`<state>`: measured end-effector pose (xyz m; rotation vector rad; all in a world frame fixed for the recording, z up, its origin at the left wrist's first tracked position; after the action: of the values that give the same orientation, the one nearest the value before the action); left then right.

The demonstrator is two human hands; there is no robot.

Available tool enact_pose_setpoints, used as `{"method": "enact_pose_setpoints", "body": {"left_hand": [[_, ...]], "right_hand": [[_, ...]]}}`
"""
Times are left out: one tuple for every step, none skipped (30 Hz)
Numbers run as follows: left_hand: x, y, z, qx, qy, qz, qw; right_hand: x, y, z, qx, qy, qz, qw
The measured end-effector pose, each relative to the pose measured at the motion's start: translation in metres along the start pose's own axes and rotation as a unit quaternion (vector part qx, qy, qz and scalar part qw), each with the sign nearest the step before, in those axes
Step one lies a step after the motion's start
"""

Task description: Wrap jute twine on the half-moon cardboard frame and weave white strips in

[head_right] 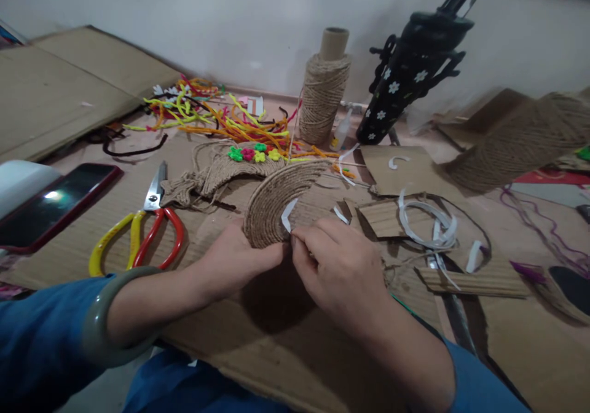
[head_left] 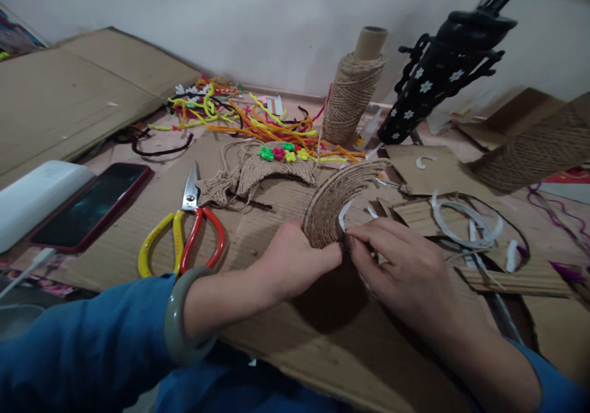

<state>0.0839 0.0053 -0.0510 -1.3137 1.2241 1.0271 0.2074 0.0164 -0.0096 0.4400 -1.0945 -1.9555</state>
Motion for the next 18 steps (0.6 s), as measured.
{"method": "enact_pose_setpoints", "body": {"left_hand": [[0.0,0.0,0.0,0.0,0.004,-0.002,1.0],[0.001,0.0,-0.001,-0.001,0.01,0.0,1.0],[0.002,0.0,-0.001,-0.002,0.016,0.004,1.0],[0.002,0.0,-0.001,-0.004,0.021,0.008,1.0],[0.002,0.0,-0.001,-0.005,0.024,0.011,1.0],[0.001,0.0,-0.001,-0.006,0.022,0.013,1.0],[0.001,0.0,-0.001,-0.006,0.019,0.011,1.0],[0.0,-0.001,-0.001,-0.004,0.016,0.008,1.0],[-0.001,-0.001,-0.001,-0.003,0.013,0.006,1.0],[-0.001,-0.001,0.0,-0.002,0.014,0.006,1.0],[-0.001,-0.001,0.0,-0.002,0.014,0.008,1.0],[-0.002,0.0,0.0,-0.006,0.015,0.009,1.0],[-0.002,0.0,0.0,-0.012,0.016,0.01,1.0],[-0.003,0.002,0.001,-0.019,0.017,0.009,1.0],[-0.004,0.003,0.001,-0.026,0.02,0.006,0.999],[-0.005,0.004,0.002,-0.03,0.026,0.0,0.999],[-0.006,0.004,0.002,-0.033,0.033,-0.009,0.999],[-0.006,0.005,0.002,-0.033,0.039,-0.02,0.999]], "right_hand": [[0.0,0.0,0.0,0.0,0.0,-0.001,1.0],[0.0,0.001,0.0,0.0,0.0,-0.001,1.0],[0.0,0.001,0.0,0.001,0.002,0.0,1.0],[0.0,0.001,0.0,0.003,0.003,0.001,1.0],[0.0,0.0,0.0,0.007,0.005,0.002,1.0],[0.0,0.0,0.0,0.009,0.006,0.003,1.0],[0.0,-0.001,0.0,0.012,0.005,0.004,1.0],[-0.001,-0.001,0.0,0.013,0.002,0.004,1.0],[-0.001,-0.001,0.0,0.011,0.0,0.005,1.0],[-0.002,-0.001,0.0,0.009,-0.003,0.008,1.0],[-0.002,-0.001,0.0,0.005,-0.005,0.012,1.0],[-0.003,-0.001,0.0,0.004,-0.008,0.019,1.0],[-0.005,-0.001,0.001,0.01,-0.012,0.03,0.999],[-0.007,-0.001,0.001,0.02,-0.019,0.047,0.999],[-0.009,-0.002,0.002,0.034,-0.028,0.066,0.997],[-0.011,-0.003,0.003,0.049,-0.038,0.089,0.994],[-0.014,-0.004,0.003,0.064,-0.048,0.113,0.99],[-0.016,-0.005,0.004,0.076,-0.058,0.137,0.986]]}}
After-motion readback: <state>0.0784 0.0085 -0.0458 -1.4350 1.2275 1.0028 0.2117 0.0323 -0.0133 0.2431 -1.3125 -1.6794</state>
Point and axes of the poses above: each hand's wrist, its own z-axis towards the middle knuckle, its own y-axis out of the back of the hand, x = y × z, the point moved 5 cm from there along z, towards the middle knuckle, and after that the axes turned 5 degrees about -z, right-handed, at the moved point
